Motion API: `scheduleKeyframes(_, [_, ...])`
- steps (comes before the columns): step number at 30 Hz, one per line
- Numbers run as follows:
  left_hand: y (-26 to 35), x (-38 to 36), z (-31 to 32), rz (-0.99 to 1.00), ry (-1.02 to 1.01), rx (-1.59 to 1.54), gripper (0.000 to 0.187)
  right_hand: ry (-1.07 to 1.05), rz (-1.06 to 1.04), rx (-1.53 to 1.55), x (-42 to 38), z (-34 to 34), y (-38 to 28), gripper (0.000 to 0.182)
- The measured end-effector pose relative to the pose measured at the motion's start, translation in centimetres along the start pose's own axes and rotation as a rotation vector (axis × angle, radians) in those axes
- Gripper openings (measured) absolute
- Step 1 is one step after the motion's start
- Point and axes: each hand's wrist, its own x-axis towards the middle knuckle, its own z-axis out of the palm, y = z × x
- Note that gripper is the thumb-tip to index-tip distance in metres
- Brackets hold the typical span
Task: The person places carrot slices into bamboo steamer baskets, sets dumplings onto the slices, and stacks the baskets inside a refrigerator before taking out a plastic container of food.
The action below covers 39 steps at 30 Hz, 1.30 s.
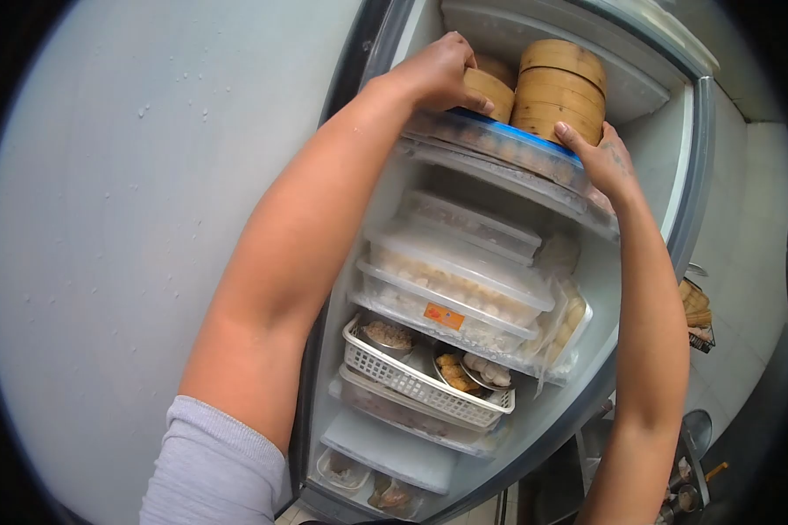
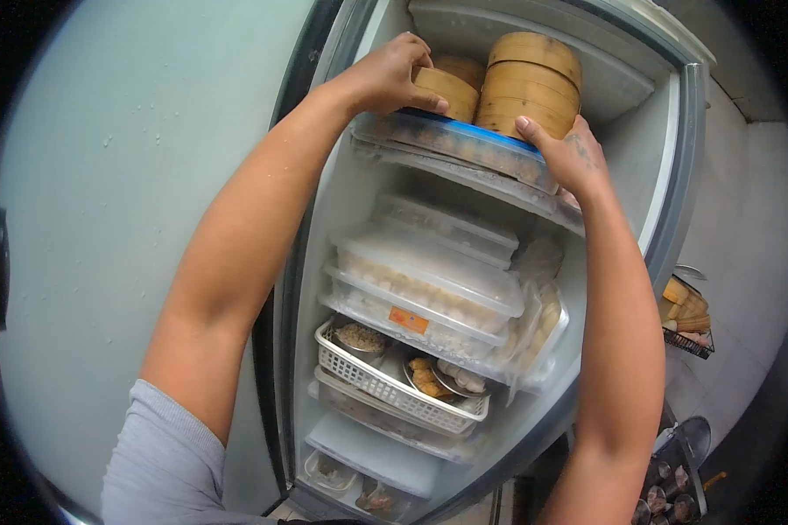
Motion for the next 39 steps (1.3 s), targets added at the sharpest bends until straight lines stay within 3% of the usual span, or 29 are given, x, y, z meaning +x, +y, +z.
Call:
scheduleKeyframes(6, [2.7,-2.7,-4.8,0.002,0.065,-0.060,0.058,0.057,-0.028,0.007,1.3,0.7,1.7,0.076])
scheduleKeyframes(9, [4.9,-6.2,-7.3,0.010,0.103,-0.108,0.055,-0.022,0.026,0.062,0.4,0.0,0.2,0.076])
scheduleKeyframes(14, [9.9,-13.6,-9.6,0.003,0.230,-0.156,0.051,0.069,0.001,-0.025,0.5,0.2,0.6,0.073])
scheduleKeyframes(20, [13.5,-20.7,-9.2,-0.021,0.149,-0.151,0.045,0.090,0.071,0.025,0.1,0.8,0.2,0.071])
scheduleKeyframes(28, [11.7,-18.8,-5.9,-0.055,0.112,-0.219,0.045,0.115,0.053,-0.147,-0.6,0.7,-0.2,0.080])
scheduleKeyframes(33, [10.9,-17.8,-7.8,-0.059,0.092,-0.337,0.046,0.117,-0.058,-0.248,-0.3,0.7,1.1,0.090])
scheduleKeyframes(35, [10.8,-16.5,-9.0,0.036,0.131,-0.315,0.050,0.099,-0.054,-0.275,-0.8,0.1,0.5,0.096])
scheduleKeyframes(38, [11.1,-13.0,-11.1,-0.145,-0.006,-0.235,0.052,0.060,-0.103,-0.267,-1.0,0.2,0.2,0.095])
scheduleKeyframes(39, [15.0,-12.9,-11.2,-0.077,0.200,-0.068,0.045,0.046,-0.094,-0.270,-1.0,0.2,0.3,0.095])
